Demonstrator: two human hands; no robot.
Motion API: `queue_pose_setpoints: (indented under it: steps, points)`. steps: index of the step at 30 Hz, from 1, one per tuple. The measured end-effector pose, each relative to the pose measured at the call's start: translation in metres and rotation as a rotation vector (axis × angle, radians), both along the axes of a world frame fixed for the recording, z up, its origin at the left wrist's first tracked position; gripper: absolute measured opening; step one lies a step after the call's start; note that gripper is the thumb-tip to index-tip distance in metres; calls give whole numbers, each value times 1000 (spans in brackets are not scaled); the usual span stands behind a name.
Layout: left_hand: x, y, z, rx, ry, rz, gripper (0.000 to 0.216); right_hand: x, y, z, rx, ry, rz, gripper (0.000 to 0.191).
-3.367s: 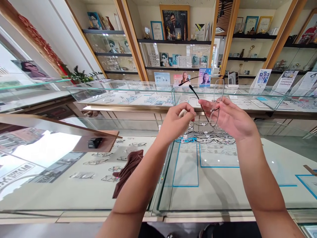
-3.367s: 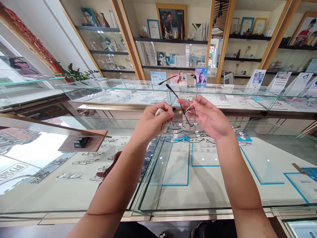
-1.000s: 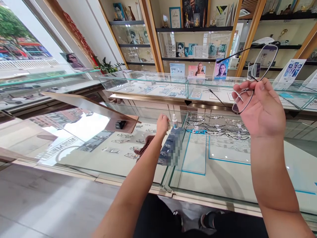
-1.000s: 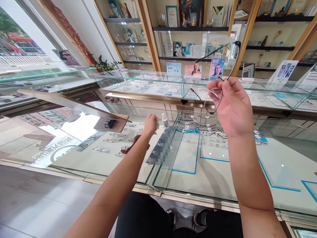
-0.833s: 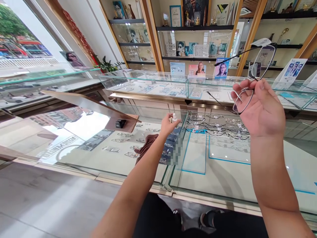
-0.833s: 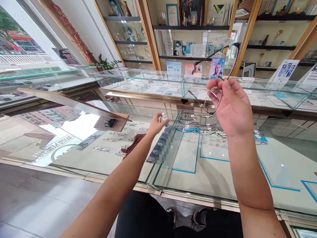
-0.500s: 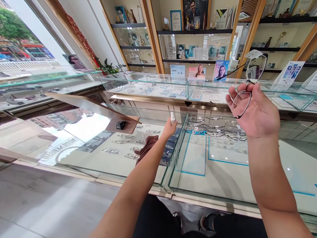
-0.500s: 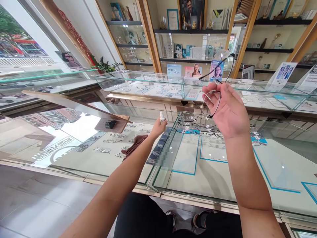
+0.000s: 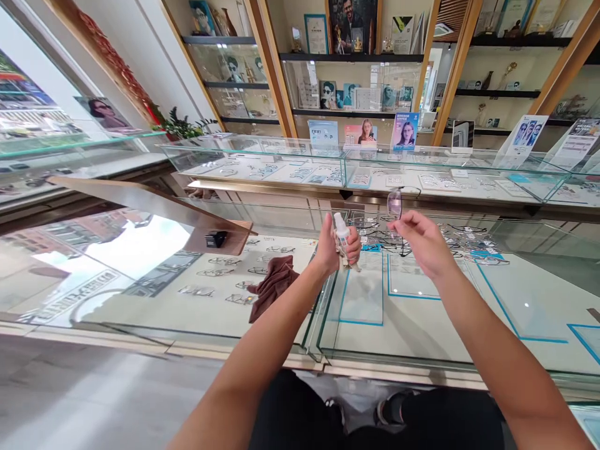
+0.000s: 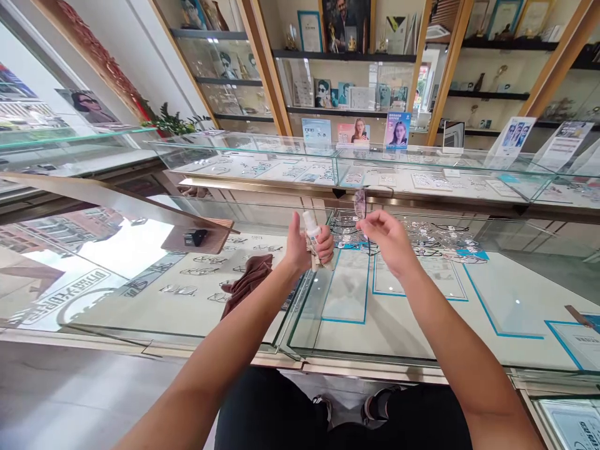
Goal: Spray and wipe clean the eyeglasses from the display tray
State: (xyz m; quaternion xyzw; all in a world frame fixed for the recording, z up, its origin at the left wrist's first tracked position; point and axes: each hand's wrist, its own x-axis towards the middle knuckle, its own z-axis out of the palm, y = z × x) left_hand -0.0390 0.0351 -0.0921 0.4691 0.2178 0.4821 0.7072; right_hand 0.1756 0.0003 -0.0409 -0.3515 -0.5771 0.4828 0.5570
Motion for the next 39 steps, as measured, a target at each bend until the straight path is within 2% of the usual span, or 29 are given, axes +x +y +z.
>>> queue_pose_setpoints:
  steps: [4,7,10,15,18,21,25,28,34,37,39]
  points:
    - [7,-7,0,13,-15,-194,82,-5,-8,-36,-91,2,-47,50]
    - [7,-9,0,38,12,-246,81,-12,-12,-47,-116,-14,-33,51]
    - [8,-10,-2,70,116,-219,81,-17,-15,-49,-142,-30,5,52]
    - [12,-13,-9,147,402,-42,78,-15,-20,-45,-145,-53,50,50]
    - [13,-13,-10,184,476,-1,76,-14,-22,-46,-143,-63,99,51]
    - [11,-13,-9,176,467,-77,75,-14,-22,-48,-151,-43,144,49]
    - [9,-13,-8,187,385,-225,79,-14,-17,-49,-189,98,112,46]
    - [10,-14,-10,238,458,-243,79,-13,-15,-47,-223,221,81,45]
    - [17,-22,-17,361,633,-138,69,-16,-16,-46,-227,231,92,43]
    - [15,-17,-16,277,582,-84,68,-15,-15,-46,-226,254,84,42]
    - [9,-9,-14,197,532,49,62,-12,-14,-45,-229,279,64,42]
